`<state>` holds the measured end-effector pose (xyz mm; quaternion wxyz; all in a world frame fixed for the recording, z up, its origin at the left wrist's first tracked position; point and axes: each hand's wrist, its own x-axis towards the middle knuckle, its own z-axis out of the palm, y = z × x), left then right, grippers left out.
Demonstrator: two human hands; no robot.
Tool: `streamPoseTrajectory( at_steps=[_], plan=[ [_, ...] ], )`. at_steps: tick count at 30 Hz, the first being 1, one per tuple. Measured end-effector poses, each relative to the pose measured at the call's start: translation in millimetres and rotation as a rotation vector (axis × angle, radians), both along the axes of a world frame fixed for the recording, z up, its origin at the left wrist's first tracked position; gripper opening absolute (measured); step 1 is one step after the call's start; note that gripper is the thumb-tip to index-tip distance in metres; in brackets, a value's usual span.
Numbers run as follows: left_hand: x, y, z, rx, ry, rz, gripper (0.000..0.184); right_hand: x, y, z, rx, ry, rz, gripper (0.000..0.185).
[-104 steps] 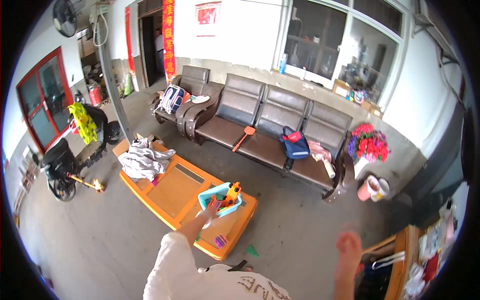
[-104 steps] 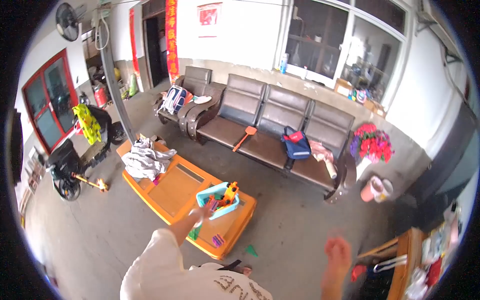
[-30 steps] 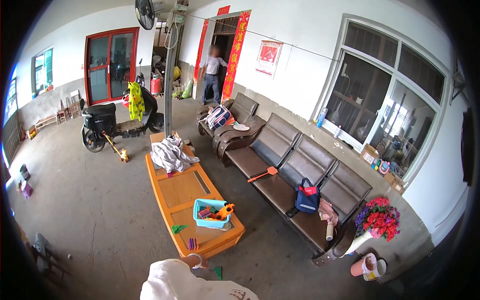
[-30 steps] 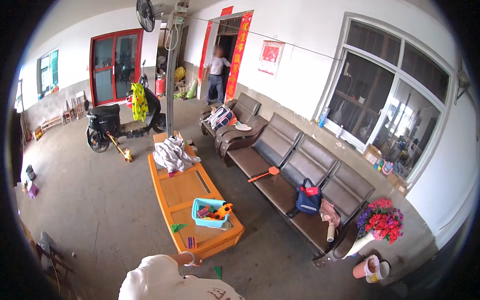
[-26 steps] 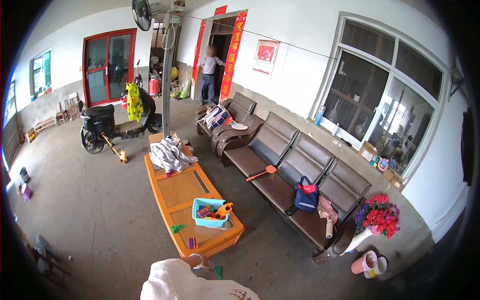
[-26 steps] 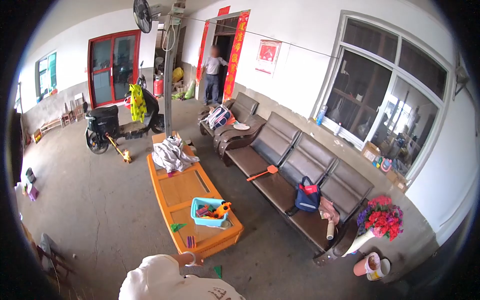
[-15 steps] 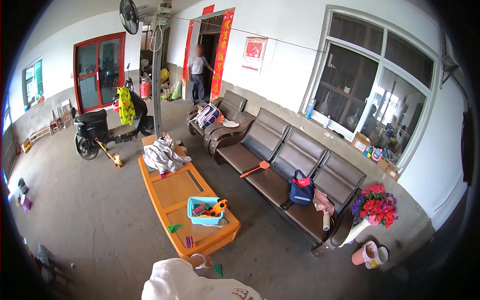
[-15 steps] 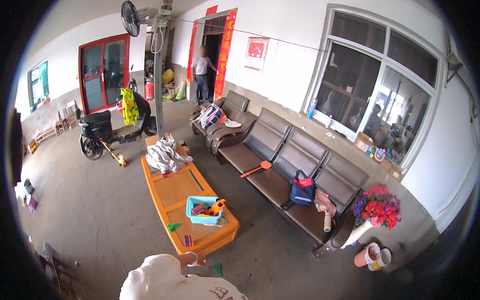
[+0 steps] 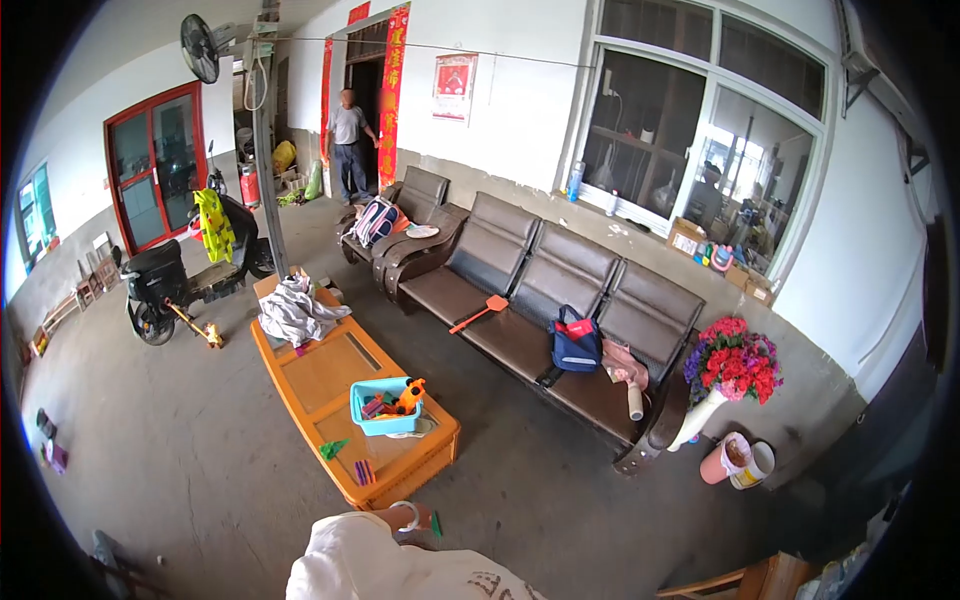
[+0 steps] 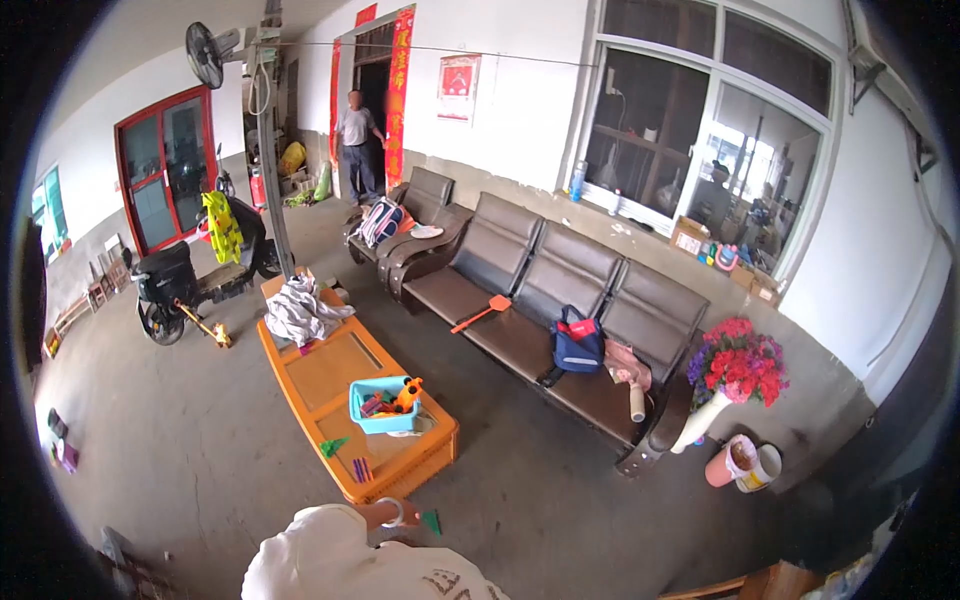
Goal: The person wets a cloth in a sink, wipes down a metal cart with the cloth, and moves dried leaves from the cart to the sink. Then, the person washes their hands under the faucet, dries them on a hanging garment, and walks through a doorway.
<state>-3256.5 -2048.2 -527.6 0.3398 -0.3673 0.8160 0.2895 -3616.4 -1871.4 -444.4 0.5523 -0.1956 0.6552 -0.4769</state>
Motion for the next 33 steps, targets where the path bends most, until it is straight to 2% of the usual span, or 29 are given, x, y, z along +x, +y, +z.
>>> streamPoseTrajectory(
  at_steps=[4,7,10,13,15,19,22,25,27,28,29,30,31,33],
  plan=[
    [-24,-2,-42,-0.030,0.091,-0.020,0.040,-27,23,-11,0.008,-0.005,-0.049,0.009],
    [-55,4,-7,0.034,0.048,0.036,0.041,-53,41,-21,0.024,-0.002,-0.091,0.010],
    [-88,-4,-9,0.050,-0.009,-0.033,0.040,-83,62,-37,0.053,-0.001,-0.151,0.012],
    [-116,-15,-43,-0.039,0.113,-0.030,0.039,-115,85,-61,0.099,-0.008,-0.218,0.013],
    [-145,-27,-60,-0.038,0.103,-0.069,0.037,-136,104,-78,0.146,-0.018,-0.269,0.014],
    [-225,-57,-72,0.049,0.023,-0.122,0.036,-180,152,-128,0.269,-0.062,-0.397,0.016],
    [-291,-78,-61,0.123,0.098,-0.132,0.036,-195,208,-163,0.354,-0.135,-0.549,0.017],
    [-380,-111,-94,0.079,0.016,-0.313,0.034,-195,262,-197,0.321,-0.232,-0.758,0.019],
    [-440,-142,-128,0.046,0.148,-0.488,0.032,-194,289,-218,0.214,-0.270,-0.903,0.020],
    [-469,-151,-138,0.038,0.222,-0.568,0.031,-197,289,-217,0.197,-0.238,-0.961,0.020],
    [-501,-156,-132,0.029,0.173,-0.576,0.032,-210,266,-183,0.279,-0.129,-1.048,0.019],
    [-540,-161,-119,0.013,0.127,-0.577,0.032,-224,256,-165,0.385,-0.027,-0.984,0.012],
    [-578,-163,-105,-0.007,0.087,-0.568,0.032,-237,241,-139,0.357,-0.058,-1.081,0.013],
    [-650,-161,-63,-0.017,0.115,-0.738,0.032,-266,219,-111,0.343,-0.077,-1.178,0.016]
  ],
)
